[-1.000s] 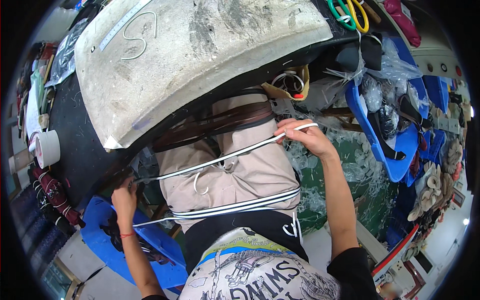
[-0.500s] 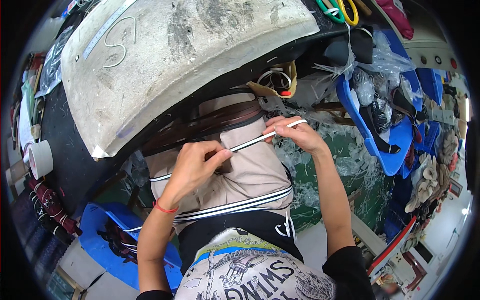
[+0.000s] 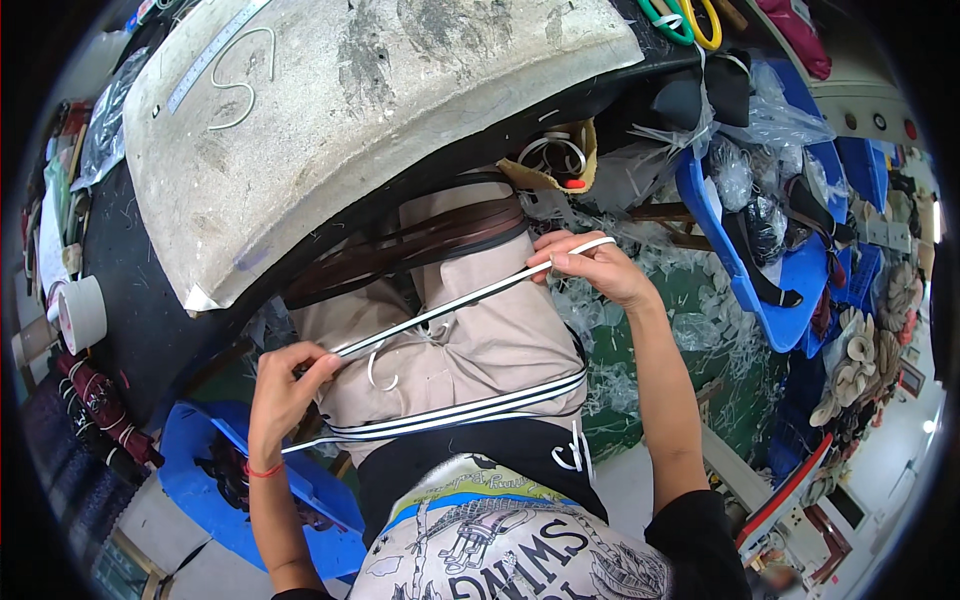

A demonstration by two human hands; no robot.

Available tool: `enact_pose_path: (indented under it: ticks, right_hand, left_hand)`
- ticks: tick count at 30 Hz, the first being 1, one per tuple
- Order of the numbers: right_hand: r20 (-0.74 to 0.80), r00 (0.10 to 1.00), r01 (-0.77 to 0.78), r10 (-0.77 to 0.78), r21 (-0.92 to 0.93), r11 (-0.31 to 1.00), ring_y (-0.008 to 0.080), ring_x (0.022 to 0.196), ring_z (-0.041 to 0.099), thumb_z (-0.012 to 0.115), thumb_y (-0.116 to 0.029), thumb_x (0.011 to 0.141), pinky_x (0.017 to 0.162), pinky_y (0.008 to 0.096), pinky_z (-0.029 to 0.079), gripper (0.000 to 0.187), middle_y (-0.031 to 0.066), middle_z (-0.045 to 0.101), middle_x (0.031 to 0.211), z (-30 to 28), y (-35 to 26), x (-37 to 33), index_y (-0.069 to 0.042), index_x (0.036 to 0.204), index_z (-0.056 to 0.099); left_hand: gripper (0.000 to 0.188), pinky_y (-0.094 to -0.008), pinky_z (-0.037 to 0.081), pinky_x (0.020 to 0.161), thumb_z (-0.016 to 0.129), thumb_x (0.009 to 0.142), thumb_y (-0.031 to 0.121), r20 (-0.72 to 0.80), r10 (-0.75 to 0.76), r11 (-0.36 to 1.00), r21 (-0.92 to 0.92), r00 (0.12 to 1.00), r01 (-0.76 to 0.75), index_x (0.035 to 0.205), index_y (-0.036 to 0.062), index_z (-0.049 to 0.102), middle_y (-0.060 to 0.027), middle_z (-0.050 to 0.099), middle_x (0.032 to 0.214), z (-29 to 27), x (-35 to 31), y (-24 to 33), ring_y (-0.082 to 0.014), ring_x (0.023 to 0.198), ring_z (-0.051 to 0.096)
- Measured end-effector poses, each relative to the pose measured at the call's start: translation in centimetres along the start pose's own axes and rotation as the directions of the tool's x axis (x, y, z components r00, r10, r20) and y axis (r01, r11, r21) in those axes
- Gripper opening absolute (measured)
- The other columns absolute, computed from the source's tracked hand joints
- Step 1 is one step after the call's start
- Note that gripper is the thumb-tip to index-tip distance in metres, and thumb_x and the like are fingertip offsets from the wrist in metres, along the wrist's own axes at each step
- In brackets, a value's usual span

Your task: Applying white adhesive trim or tape to black shoe components while working at a bench.

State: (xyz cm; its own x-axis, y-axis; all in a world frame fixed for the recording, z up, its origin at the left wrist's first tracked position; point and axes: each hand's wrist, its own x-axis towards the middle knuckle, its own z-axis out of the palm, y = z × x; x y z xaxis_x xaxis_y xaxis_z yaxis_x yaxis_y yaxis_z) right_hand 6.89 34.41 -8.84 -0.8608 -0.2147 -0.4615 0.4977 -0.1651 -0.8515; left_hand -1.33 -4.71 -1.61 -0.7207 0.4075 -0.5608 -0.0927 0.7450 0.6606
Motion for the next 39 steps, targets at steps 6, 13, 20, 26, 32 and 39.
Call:
enact_pose_path:
  ticks: [6,13,20,26,32,39]
  right_hand:
    - [0.001,1.000,0.007,-0.007,0.012,1.000,0.0203,0.087,0.063,0.064,-0.026,0.085,0.086,0.0308,0.046,0.033,0.0168,0.057,0.111,0.1,0.2,0.1,0.003,0.100,0.069]
    - [0.000,1.000,0.003,-0.003,0.010,1.000,0.0204,0.088,0.063,0.065,-0.025,0.084,0.085,0.0309,0.047,0.033,0.0156,0.057,0.110,0.4,-0.3,0.0,0.003,0.100,0.069]
    - [-0.025,1.000,0.000,0.001,0.040,0.999,0.0199,0.087,0.063,0.066,-0.023,0.083,0.084,0.0307,0.047,0.030,0.0149,0.058,0.109,0.7,-0.4,-0.1,0.003,0.099,0.070]
    - [-0.216,0.870,0.220,-0.443,-0.633,0.742,0.0234,0.082,0.062,0.069,-0.010,0.074,0.082,0.0352,0.047,0.009,0.0075,0.067,0.085,2.7,-2.0,-1.7,-0.004,0.080,0.070]
    - [-0.660,0.449,-0.337,-0.602,-0.750,0.570,0.0193,0.076,0.060,0.065,-0.011,0.073,0.074,0.0336,0.047,0.010,0.0087,0.061,0.075,1.3,-4.6,-10.5,-0.004,0.079,0.060]
    - [-0.687,0.059,-0.352,-0.724,-0.694,0.629,0.0135,0.076,0.055,0.063,-0.011,0.087,0.074,0.0270,0.046,0.015,0.0048,0.061,0.085,-2.0,-5.0,-15.9,-0.001,0.099,0.061]
  left_hand:
    - [0.018,-0.0243,0.041,0.055,0.065,0.083,0.015,-0.081,-0.035,0.998,0.050,0.996,0.039,0.079,-0.0028,0.067,-0.0063,0.062,0.063,-2.0,-2.7,-3.9,-0.0095,0.059,0.056]
    - [0.023,-0.0247,0.038,0.054,0.065,0.084,0.019,-0.198,-0.127,0.985,0.086,0.972,0.147,0.079,-0.0031,0.066,-0.0044,0.061,0.062,-4.5,-5.7,-9.2,-0.0088,0.059,0.052]
    - [0.026,-0.0217,0.037,0.054,0.066,0.086,0.022,-0.348,-0.279,0.940,0.094,0.895,0.329,0.078,-0.0034,0.065,-0.0021,0.059,0.063,-7.4,-8.8,-15.1,-0.0065,0.059,0.050]
    - [0.021,-0.0205,0.035,0.057,0.065,0.086,0.018,-0.332,-0.247,0.968,-0.122,0.910,0.218,0.080,-0.0016,0.065,-0.0015,0.060,0.070,-7.4,-9.3,-15.2,-0.0057,0.064,0.049]
    - [0.010,-0.0287,0.039,0.064,0.070,0.074,0.012,0.024,0.091,0.987,-0.138,0.996,-0.087,0.073,0.0020,0.067,-0.0051,0.063,0.068,-5.0,-7.8,-6.1,-0.0154,0.067,0.055]
    - [0.018,-0.0360,0.039,0.088,0.071,0.077,0.016,0.187,0.480,0.867,0.044,0.857,-0.496,0.094,0.0092,0.070,-0.0054,0.067,0.098,1.7,-4.0,4.3,-0.0218,0.096,0.059]
